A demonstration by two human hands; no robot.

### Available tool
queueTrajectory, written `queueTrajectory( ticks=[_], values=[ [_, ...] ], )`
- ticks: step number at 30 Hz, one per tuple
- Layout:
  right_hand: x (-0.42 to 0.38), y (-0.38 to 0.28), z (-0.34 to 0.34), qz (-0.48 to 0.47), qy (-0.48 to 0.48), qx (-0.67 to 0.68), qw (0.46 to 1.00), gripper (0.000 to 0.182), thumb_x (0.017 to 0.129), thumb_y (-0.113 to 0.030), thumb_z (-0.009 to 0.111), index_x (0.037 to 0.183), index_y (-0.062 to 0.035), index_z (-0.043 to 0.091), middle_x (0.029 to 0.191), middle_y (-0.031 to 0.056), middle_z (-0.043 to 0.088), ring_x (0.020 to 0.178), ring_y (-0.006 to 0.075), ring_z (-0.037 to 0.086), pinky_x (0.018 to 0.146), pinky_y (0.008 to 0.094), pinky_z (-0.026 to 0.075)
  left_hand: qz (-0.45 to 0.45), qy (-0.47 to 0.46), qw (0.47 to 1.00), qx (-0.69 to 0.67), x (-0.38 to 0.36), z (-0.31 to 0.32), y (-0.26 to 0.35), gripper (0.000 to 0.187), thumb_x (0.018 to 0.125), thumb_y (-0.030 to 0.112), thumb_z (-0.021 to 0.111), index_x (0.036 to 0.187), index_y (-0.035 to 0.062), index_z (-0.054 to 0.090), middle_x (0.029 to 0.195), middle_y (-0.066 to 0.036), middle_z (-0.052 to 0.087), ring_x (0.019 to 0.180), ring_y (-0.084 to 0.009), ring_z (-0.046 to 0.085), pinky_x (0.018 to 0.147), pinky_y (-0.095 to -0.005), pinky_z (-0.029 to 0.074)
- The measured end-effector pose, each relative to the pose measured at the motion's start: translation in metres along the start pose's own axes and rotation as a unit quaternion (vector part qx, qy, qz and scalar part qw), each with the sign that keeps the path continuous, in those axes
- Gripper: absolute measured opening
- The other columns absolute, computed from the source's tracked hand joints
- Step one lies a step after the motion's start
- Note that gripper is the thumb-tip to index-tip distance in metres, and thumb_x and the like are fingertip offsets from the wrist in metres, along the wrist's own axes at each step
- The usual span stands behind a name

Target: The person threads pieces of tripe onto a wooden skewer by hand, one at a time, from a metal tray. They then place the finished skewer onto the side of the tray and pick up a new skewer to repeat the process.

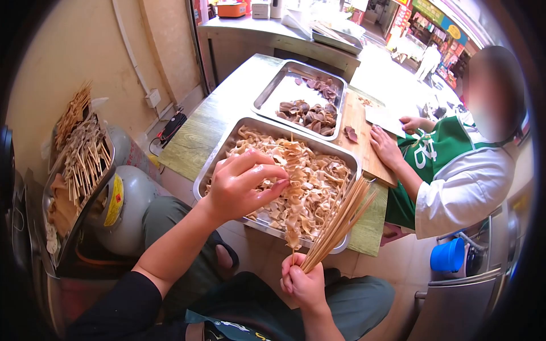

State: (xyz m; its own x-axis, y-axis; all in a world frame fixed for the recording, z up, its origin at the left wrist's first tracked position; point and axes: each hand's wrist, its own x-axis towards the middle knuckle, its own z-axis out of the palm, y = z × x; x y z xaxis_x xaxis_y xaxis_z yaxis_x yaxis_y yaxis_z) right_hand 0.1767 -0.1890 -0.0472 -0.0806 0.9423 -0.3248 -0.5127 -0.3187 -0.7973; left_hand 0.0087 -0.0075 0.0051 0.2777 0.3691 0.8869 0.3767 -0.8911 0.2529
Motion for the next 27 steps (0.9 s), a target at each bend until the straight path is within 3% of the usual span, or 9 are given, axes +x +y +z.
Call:
queueTrajectory(
  ticks=[5, 15, 27],
  values=[
    [0.0000, 0.0006, 0.0044, -0.018, 0.022, -0.014, 0.999, 0.016, 0.085, 0.005, 0.040, 0.078, 0.0026, 0.053, 0.055, 0.0026, 0.046, 0.038, 0.0083, 0.040, 0.038, 0.0234, 0.036, 0.043, 0.004, 0.998, 0.035, -0.0024, -0.0037, 0.0017, 0.023, 0.066, 0.011, 0.081, 0.085, 0.0175, 0.071, 0.079, 0.003, 0.063, 0.063, -0.0107, 0.060, 0.055, -0.0247, 0.044],
    [-0.0018, -0.0003, 0.0057, -0.035, 0.031, -0.040, 0.998, 0.017, 0.085, 0.006, 0.039, 0.077, 0.0029, 0.054, 0.055, 0.0025, 0.047, 0.039, 0.0078, 0.041, 0.039, 0.0222, 0.037, 0.048, 0.005, 0.998, 0.044, -0.0019, -0.0022, 0.0025, 0.022, 0.066, 0.010, 0.081, 0.084, 0.0157, 0.070, 0.079, 0.003, 0.063, 0.063, -0.0113, 0.060, 0.055, -0.0242, 0.045],
    [-0.0013, 0.0013, 0.0038, -0.043, 0.034, -0.057, 0.997, 0.015, 0.086, 0.002, 0.041, 0.077, 0.0011, 0.052, 0.055, 0.0029, 0.047, 0.037, 0.0073, 0.038, 0.037, 0.0233, 0.036, -0.003, -0.032, 0.999, -0.038, 0.0034, -0.0014, 0.0063, 0.018, 0.069, 0.009, 0.081, 0.082, 0.0117, 0.068, 0.080, -0.001, 0.062, 0.069, -0.0168, 0.063, 0.058, -0.0280, 0.051]
  ],
)
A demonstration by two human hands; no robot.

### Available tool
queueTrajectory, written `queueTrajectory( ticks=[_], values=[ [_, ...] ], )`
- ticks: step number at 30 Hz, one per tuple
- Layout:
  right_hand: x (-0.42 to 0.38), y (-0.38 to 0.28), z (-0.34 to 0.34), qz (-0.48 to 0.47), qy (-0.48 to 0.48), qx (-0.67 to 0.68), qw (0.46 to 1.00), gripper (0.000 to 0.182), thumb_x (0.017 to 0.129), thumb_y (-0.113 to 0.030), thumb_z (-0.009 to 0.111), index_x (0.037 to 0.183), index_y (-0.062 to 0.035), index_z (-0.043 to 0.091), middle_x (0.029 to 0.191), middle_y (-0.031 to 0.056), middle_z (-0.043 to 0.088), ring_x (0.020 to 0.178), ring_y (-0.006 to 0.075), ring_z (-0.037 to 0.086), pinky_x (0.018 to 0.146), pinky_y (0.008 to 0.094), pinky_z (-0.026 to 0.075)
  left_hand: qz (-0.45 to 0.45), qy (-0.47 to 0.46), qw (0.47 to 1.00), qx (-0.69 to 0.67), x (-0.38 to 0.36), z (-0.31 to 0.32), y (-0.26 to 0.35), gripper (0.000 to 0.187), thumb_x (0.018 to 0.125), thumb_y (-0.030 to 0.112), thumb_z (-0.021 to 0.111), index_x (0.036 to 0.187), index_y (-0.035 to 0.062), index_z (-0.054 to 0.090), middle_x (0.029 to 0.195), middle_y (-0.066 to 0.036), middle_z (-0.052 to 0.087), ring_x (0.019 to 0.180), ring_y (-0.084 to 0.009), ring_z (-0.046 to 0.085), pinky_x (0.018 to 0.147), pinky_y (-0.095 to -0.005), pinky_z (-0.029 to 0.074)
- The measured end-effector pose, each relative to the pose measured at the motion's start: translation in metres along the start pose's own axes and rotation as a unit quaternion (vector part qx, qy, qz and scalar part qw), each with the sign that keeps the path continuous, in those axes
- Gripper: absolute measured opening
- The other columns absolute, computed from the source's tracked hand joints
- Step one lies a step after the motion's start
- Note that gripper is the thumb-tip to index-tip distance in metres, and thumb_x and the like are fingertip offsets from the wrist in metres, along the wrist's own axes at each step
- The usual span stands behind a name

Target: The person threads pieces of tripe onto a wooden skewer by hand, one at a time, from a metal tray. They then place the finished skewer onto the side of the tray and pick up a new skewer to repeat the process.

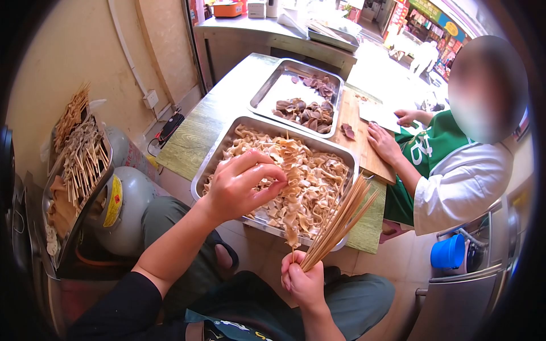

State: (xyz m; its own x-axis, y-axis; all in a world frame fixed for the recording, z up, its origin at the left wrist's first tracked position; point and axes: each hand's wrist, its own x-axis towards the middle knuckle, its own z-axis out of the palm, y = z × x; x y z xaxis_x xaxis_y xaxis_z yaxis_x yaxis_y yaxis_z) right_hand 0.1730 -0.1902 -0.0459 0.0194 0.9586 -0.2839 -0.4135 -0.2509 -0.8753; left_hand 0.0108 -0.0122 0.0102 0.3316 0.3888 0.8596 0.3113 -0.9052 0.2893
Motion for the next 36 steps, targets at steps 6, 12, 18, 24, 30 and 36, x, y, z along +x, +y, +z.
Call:
queueTrajectory(
  ticks=[6, 12, 18, 24, 30, 36],
  values=[
    [0.000, 0.000, 0.000, 0.006, 0.011, -0.004, 1.000, 0.016, 0.087, 0.002, 0.040, 0.076, 0.0003, 0.052, 0.055, 0.0023, 0.046, 0.037, 0.0074, 0.038, 0.037, 0.0235, 0.036, -0.015, -0.026, 0.999, -0.025, 0.002, -0.002, 0.000, 0.017, 0.071, 0.008, 0.079, 0.083, 0.0106, 0.067, 0.082, -0.003, 0.062, 0.071, -0.0179, 0.063, 0.059, -0.0288, 0.051],
    [0.000, -0.001, 0.000, 0.000, 0.011, 0.002, 1.000, 0.015, 0.087, 0.002, 0.041, 0.078, 0.0000, 0.052, 0.055, 0.0023, 0.047, 0.037, 0.0073, 0.037, 0.037, 0.0232, 0.035, -0.029, -0.040, 0.996, -0.079, 0.004, -0.004, 0.000, 0.018, 0.075, 0.010, 0.079, 0.088, 0.0089, 0.067, 0.084, -0.004, 0.063, 0.073, -0.0148, 0.063, 0.059, -0.0267, 0.052],
    [0.000, -0.001, 0.001, 0.012, 0.009, 0.013, 1.000, 0.018, 0.084, 0.006, 0.039, 0.075, 0.0029, 0.054, 0.054, 0.0025, 0.047, 0.038, 0.0078, 0.041, 0.038, 0.0231, 0.036, -0.395, -0.026, 0.806, -0.440, -0.003, 0.005, -0.015, 0.030, 0.090, 0.017, 0.069, 0.115, 0.0019, 0.061, 0.093, -0.001, 0.066, 0.084, -0.0063, 0.062, 0.072, -0.0224, 0.053],
    [0.001, 0.000, 0.002, 0.030, -0.002, -0.013, 0.999, 0.018, 0.083, 0.005, 0.038, 0.075, 0.0033, 0.054, 0.052, 0.0024, 0.047, 0.038, 0.0078, 0.041, 0.038, 0.0227, 0.036, -0.478, -0.058, 0.694, -0.535, -0.011, 0.005, -0.024, 0.021, 0.091, 0.019, 0.068, 0.104, 0.0026, 0.069, 0.097, -0.006, 0.070, 0.085, -0.0095, 0.067, 0.072, -0.0237, 0.054],
    [0.001, 0.000, 0.004, 0.036, -0.002, -0.008, 0.999, 0.018, 0.083, 0.005, 0.038, 0.075, 0.0033, 0.054, 0.052, 0.0022, 0.047, 0.038, 0.0080, 0.041, 0.038, 0.0225, 0.035, -0.499, -0.008, 0.640, -0.584, -0.005, -0.001, -0.026, 0.019, 0.089, 0.017, 0.070, 0.102, 0.0028, 0.070, 0.091, -0.005, 0.071, 0.080, -0.0111, 0.067, 0.070, -0.0251, 0.056],
    [0.000, 0.003, 0.003, 0.037, -0.009, -0.021, 0.999, 0.017, 0.083, 0.003, 0.040, 0.075, 0.0034, 0.054, 0.052, 0.0020, 0.047, 0.038, 0.0076, 0.041, 0.038, 0.0220, 0.035, -0.505, -0.009, 0.657, -0.560, -0.003, -0.004, -0.026, 0.021, 0.091, 0.019, 0.068, 0.102, 0.0014, 0.069, 0.092, -0.005, 0.070, 0.079, -0.0097, 0.066, 0.072, -0.0254, 0.056]
  ],
)
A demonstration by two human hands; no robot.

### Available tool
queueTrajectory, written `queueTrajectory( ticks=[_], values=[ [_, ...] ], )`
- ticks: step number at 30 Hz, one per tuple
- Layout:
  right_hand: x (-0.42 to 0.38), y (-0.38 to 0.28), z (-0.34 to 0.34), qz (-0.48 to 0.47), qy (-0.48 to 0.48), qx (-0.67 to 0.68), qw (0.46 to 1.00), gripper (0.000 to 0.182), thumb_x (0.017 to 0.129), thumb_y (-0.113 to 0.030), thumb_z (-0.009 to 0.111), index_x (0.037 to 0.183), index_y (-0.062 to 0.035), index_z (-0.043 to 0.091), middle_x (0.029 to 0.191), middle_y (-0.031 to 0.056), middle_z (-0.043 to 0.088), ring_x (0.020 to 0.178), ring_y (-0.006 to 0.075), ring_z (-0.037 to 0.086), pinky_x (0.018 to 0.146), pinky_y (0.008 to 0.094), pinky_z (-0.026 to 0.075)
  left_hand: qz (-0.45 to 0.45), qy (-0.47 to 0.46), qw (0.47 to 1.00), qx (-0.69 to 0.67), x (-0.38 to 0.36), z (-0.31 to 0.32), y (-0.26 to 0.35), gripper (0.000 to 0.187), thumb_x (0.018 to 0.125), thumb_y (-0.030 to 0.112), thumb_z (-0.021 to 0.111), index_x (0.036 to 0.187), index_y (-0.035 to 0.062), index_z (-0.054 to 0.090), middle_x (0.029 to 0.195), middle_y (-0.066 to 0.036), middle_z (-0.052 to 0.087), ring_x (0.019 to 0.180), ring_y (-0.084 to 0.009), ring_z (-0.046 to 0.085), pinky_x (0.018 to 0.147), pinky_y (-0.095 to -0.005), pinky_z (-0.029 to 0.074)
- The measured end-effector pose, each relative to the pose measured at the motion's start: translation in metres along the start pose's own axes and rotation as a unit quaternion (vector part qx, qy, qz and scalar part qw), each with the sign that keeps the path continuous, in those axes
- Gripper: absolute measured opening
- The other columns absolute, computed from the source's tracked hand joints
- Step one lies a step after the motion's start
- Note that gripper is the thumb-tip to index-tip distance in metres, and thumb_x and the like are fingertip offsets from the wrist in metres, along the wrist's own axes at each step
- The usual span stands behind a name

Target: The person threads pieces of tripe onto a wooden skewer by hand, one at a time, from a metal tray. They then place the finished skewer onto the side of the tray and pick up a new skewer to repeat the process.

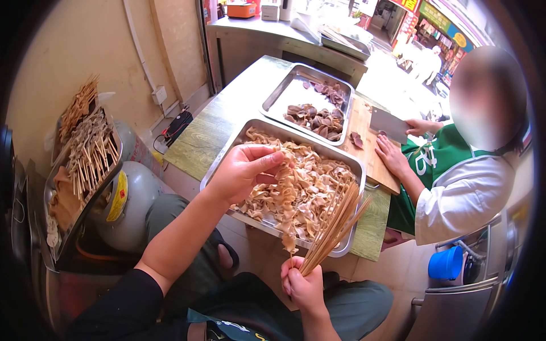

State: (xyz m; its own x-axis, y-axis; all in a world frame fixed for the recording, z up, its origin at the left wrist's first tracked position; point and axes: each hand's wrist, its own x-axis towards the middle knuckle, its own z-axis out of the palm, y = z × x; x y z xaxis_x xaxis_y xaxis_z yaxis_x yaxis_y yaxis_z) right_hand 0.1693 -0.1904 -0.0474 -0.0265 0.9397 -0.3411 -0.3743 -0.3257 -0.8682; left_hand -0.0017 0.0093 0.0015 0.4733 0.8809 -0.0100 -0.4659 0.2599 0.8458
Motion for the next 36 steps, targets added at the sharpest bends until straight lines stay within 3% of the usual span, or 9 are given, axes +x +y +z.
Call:
queueTrajectory(
  ticks=[10, 18, 25, 28, 31, 32, 34, 35, 36],
  values=[
    [-0.001, 0.002, -0.005, -0.009, -0.015, -0.007, 1.000, 0.014, 0.086, 0.002, 0.041, 0.079, 0.0039, 0.053, 0.057, 0.0036, 0.048, 0.038, 0.0072, 0.038, 0.037, 0.0228, 0.034, 0.004, -0.009, 0.999, -0.034, 0.002, 0.000, 0.000, 0.021, 0.091, 0.015, 0.067, 0.104, -0.0008, 0.068, 0.096, -0.010, 0.071, 0.088, -0.0157, 0.069, 0.078, -0.0295, 0.057],
    [-0.001, 0.001, -0.005, -0.012, -0.015, -0.012, 1.000, 0.015, 0.087, 0.001, 0.040, 0.079, 0.0037, 0.053, 0.054, 0.0030, 0.046, 0.037, 0.0075, 0.037, 0.037, 0.0230, 0.034, 0.088, -0.062, 0.994, 0.026, -0.002, 0.007, 0.001, 0.044, 0.089, 0.009, 0.069, 0.130, -0.0006, 0.054, 0.098, -0.011, 0.071, 0.094, -0.0147, 0.068, 0.082, -0.0251, 0.055],
    [-0.001, -0.001, -0.005, -0.014, -0.018, -0.003, 1.000, 0.014, 0.086, 0.001, 0.041, 0.079, 0.0035, 0.053, 0.054, 0.0027, 0.046, 0.037, 0.0075, 0.037, 0.037, 0.0232, 0.034, 0.074, -0.051, 0.996, 0.002, -0.001, 0.008, 0.001, 0.057, 0.089, 0.008, 0.068, 0.140, 0.0021, 0.044, 0.099, -0.012, 0.071, 0.096, -0.0153, 0.068, 0.083, -0.0243, 0.054],
    [-0.001, -0.002, -0.004, -0.009, -0.019, -0.004, 1.000, 0.014, 0.086, 0.001, 0.040, 0.078, 0.0031, 0.052, 0.054, 0.0025, 0.045, 0.037, 0.0075, 0.037, 0.037, 0.0231, 0.034, 0.079, -0.056, 0.995, 0.017, -0.002, 0.008, 0.000, 0.057, 0.090, 0.012, 0.068, 0.141, 0.0045, 0.043, 0.105, -0.013, 0.070, 0.095, -0.0150, 0.068, 0.082, -0.0249, 0.054],
    [-0.003, -0.005, -0.004, -0.014, -0.027, 0.019, 0.999, 0.014, 0.087, 0.000, 0.041, 0.080, 0.0020, 0.052, 0.053, 0.0021, 0.045, 0.037, 0.0074, 0.036, 0.036, 0.0230, 0.034, 0.005, -0.073, 0.997, 0.013, -0.001, 0.005, 0.004, 0.048, 0.094, 0.020, 0.064, 0.137, 0.0064, 0.048, 0.113, -0.013, 0.067, 0.099, -0.0122, 0.064, 0.082, -0.0252, 0.053],
    [-0.004, -0.008, -0.004, -0.015, -0.017, 0.044, 0.999, 0.014, 0.086, 0.001, 0.040, 0.080, 0.0027, 0.053, 0.054, 0.0022, 0.045, 0.038, 0.0075, 0.037, 0.037, 0.0230, 0.034, 0.056, -0.051, 0.990, 0.122, 0.006, -0.004, 0.005, 0.047, 0.095, 0.026, 0.061, 0.136, 0.0063, 0.049, 0.115, -0.014, 0.065, 0.100, -0.0154, 0.064, 0.084, -0.0287, 0.052],
    [-0.005, -0.012, -0.006, -0.021, -0.006, 0.070, 0.997, 0.014, 0.084, 0.003, 0.040, 0.080, 0.0034, 0.053, 0.055, 0.0023, 0.046, 0.039, 0.0076, 0.038, 0.039, 0.0230, 0.035, 0.109, -0.033, 0.966, 0.231, 0.011, -0.019, 0.011, 0.046, 0.097, 0.031, 0.057, 0.135, 0.0061, 0.049, 0.117, -0.016, 0.064, 0.102, -0.0185, 0.063, 0.086, -0.0322, 0.051],
    [-0.005, -0.012, -0.007, -0.026, -0.001, 0.071, 0.997, 0.013, 0.085, 0.002, 0.041, 0.081, 0.0033, 0.053, 0.056, 0.0025, 0.046, 0.039, 0.0074, 0.038, 0.038, 0.0229, 0.035, 0.143, -0.004, 0.868, 0.475, 0.009, -0.026, 0.016, 0.047, 0.098, 0.034, 0.053, 0.135, 0.0051, 0.048, 0.117, -0.018, 0.063, 0.103, -0.0239, 0.062, 0.089, -0.0364, 0.049],
    [-0.005, -0.013, -0.009, -0.030, 0.004, 0.072, 0.997, 0.012, 0.085, 0.001, 0.041, 0.082, 0.0032, 0.053, 0.057, 0.0027, 0.046, 0.039, 0.0072, 0.037, 0.038, 0.0228, 0.035, 0.168, 0.029, 0.709, 0.684, 0.008, -0.030, 0.019, 0.048, 0.100, 0.037, 0.050, 0.135, 0.0040, 0.047, 0.118, -0.020, 0.061, 0.105, -0.0292, 0.060, 0.092, -0.0406, 0.048]
  ],
)
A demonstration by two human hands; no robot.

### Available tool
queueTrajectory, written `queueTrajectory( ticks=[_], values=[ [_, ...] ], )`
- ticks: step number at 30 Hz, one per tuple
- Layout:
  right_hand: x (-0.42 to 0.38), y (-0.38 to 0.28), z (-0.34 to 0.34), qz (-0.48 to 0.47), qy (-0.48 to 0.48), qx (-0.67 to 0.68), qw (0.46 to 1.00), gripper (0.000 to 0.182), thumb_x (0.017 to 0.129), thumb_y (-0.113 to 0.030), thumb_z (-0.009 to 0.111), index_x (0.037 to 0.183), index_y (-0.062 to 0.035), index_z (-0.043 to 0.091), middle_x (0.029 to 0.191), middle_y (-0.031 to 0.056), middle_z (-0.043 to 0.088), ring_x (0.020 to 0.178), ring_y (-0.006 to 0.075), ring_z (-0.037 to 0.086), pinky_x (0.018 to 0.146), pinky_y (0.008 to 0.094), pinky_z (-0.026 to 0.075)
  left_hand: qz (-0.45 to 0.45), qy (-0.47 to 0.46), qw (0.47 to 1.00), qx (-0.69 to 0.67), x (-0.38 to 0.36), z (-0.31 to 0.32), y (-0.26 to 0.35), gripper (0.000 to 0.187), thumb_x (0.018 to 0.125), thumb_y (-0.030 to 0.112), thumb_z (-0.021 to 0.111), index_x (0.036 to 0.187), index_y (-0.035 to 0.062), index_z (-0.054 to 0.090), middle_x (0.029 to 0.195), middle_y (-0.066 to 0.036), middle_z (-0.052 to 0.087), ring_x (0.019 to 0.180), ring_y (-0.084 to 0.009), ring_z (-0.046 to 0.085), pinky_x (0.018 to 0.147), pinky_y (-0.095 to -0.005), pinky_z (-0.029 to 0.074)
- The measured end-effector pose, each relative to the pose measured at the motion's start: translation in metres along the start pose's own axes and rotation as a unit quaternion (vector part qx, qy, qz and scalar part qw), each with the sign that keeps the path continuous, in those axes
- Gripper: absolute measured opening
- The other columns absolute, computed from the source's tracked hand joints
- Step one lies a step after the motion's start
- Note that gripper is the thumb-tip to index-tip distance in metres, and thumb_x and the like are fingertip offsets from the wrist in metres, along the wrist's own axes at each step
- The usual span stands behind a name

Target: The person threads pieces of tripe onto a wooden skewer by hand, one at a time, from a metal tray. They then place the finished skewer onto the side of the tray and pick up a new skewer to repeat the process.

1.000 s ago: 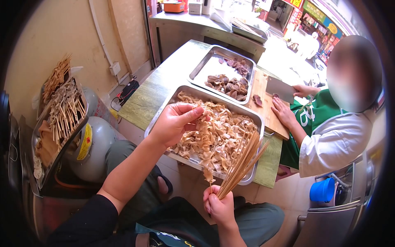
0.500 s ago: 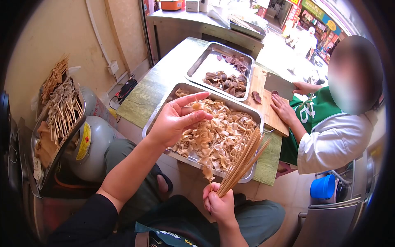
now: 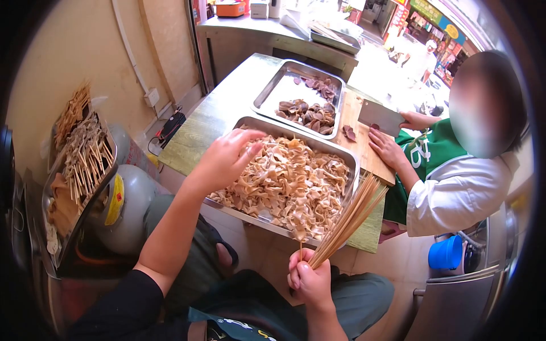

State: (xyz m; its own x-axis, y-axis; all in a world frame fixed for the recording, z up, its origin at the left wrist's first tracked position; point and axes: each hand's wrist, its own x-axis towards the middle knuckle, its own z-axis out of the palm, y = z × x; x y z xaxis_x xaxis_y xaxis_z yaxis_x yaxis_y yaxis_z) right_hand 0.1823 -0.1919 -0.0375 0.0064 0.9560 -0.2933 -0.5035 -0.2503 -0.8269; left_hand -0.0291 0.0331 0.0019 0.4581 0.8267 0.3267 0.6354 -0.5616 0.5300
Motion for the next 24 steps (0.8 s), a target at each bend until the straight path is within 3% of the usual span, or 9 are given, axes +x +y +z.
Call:
queueTrajectory(
  ticks=[1, 4, 5, 10, 14, 18, 22, 23, 24],
  values=[
    [0.001, -0.001, -0.001, -0.003, 0.004, 0.004, 1.000, 0.013, 0.086, 0.001, 0.041, 0.081, 0.0028, 0.053, 0.057, 0.0032, 0.046, 0.039, 0.0071, 0.037, 0.038, 0.0233, 0.035, -0.053, -0.045, 0.997, 0.044, -0.004, -0.001, 0.001, 0.062, 0.098, 0.047, 0.047, 0.141, 0.0031, 0.040, 0.126, -0.024, 0.055, 0.109, -0.0396, 0.057, 0.098, -0.0463, 0.044],
    [0.005, -0.008, -0.005, -0.036, 0.034, 0.001, 0.999, 0.013, 0.086, 0.002, 0.041, 0.081, 0.0025, 0.053, 0.057, 0.0034, 0.046, 0.039, 0.0072, 0.038, 0.037, 0.0239, 0.035, -0.117, -0.125, 0.975, 0.139, -0.005, 0.006, 0.011, 0.080, 0.091, 0.063, 0.048, 0.144, 0.0040, 0.037, 0.135, -0.025, 0.047, 0.116, -0.0415, 0.054, 0.102, -0.0454, 0.041],
    [0.006, -0.010, -0.006, -0.060, 0.054, -0.012, 0.997, 0.014, 0.086, 0.003, 0.039, 0.081, 0.0021, 0.053, 0.057, 0.0026, 0.046, 0.038, 0.0071, 0.038, 0.036, 0.0238, 0.035, -0.140, -0.158, 0.970, 0.123, 0.000, 0.004, 0.011, 0.103, 0.077, 0.078, 0.051, 0.147, 0.0055, 0.032, 0.138, -0.029, 0.042, 0.121, -0.0436, 0.050, 0.104, -0.0451, 0.040],
    [0.007, -0.021, -0.034, -0.123, 0.102, -0.089, 0.983, 0.016, 0.086, 0.002, 0.039, 0.079, 0.0010, 0.054, 0.054, 0.0005, 0.046, 0.037, 0.0062, 0.038, 0.036, 0.0227, 0.034, -0.166, -0.207, 0.953, 0.145, 0.027, 0.011, 0.016, 0.123, 0.059, 0.086, 0.062, 0.147, 0.0065, 0.033, 0.138, -0.035, 0.038, 0.124, -0.0456, 0.048, 0.102, -0.0460, 0.043],
    [0.009, -0.028, -0.042, -0.113, 0.077, -0.119, 0.983, 0.017, 0.087, -0.001, 0.039, 0.079, 0.0006, 0.055, 0.050, -0.0015, 0.044, 0.038, 0.0056, 0.040, 0.038, 0.0212, 0.034, -0.089, -0.266, 0.957, 0.080, 0.048, 0.032, 0.025, 0.109, 0.063, 0.075, 0.070, 0.134, -0.0038, 0.044, 0.132, -0.035, 0.043, 0.121, -0.0443, 0.050, 0.100, -0.0442, 0.044],
    [0.012, -0.025, -0.046, -0.111, 0.062, -0.139, 0.982, 0.018, 0.086, -0.001, 0.039, 0.077, 0.0008, 0.055, 0.051, -0.0010, 0.045, 0.039, 0.0059, 0.040, 0.038, 0.0219, 0.035, 0.039, -0.249, 0.967, 0.030, 0.035, 0.047, 0.077, 0.080, 0.078, 0.062, 0.067, 0.129, 0.0028, 0.050, 0.120, -0.025, 0.054, 0.116, -0.0378, 0.054, 0.101, -0.0423, 0.043],
    [0.011, -0.022, -0.045, -0.113, 0.065, -0.096, 0.987, 0.018, 0.084, 0.001, 0.039, 0.076, 0.0007, 0.055, 0.051, -0.0005, 0.046, 0.039, 0.0063, 0.041, 0.038, 0.0223, 0.035, 0.058, -0.205, 0.976, -0.054, 0.052, 0.025, 0.056, 0.053, 0.089, 0.043, 0.064, 0.125, 0.0039, 0.057, 0.118, -0.021, 0.061, 0.115, -0.0280, 0.058, 0.097, -0.0393, 0.046],
    [0.011, -0.020, -0.045, -0.112, 0.064, -0.091, 0.987, 0.019, 0.084, 0.001, 0.039, 0.076, 0.0006, 0.055, 0.051, -0.0004, 0.046, 0.040, 0.0064, 0.041, 0.038, 0.0224, 0.035, 0.027, -0.193, 0.980, -0.046, 0.057, 0.017, 0.040, 0.045, 0.092, 0.035, 0.062, 0.125, 0.0036, 0.058, 0.119, -0.019, 0.063, 0.108, -0.0249, 0.063, 0.092, -0.0379, 0.049],
    [0.011, -0.019, -0.046, -0.113, 0.065, -0.083, 0.988, 0.019, 0.084, 0.001, 0.039, 0.076, 0.0006, 0.055, 0.051, -0.0004, 0.046, 0.040, 0.0064, 0.041, 0.038, 0.0224, 0.035, -0.078, -0.227, 0.969, -0.051, 0.062, 0.007, 0.032, 0.045, 0.094, 0.032, 0.060, 0.125, 0.0002, 0.057, 0.118, -0.021, 0.063, 0.102, -0.0260, 0.065, 0.089, -0.0387, 0.051]
  ],
)
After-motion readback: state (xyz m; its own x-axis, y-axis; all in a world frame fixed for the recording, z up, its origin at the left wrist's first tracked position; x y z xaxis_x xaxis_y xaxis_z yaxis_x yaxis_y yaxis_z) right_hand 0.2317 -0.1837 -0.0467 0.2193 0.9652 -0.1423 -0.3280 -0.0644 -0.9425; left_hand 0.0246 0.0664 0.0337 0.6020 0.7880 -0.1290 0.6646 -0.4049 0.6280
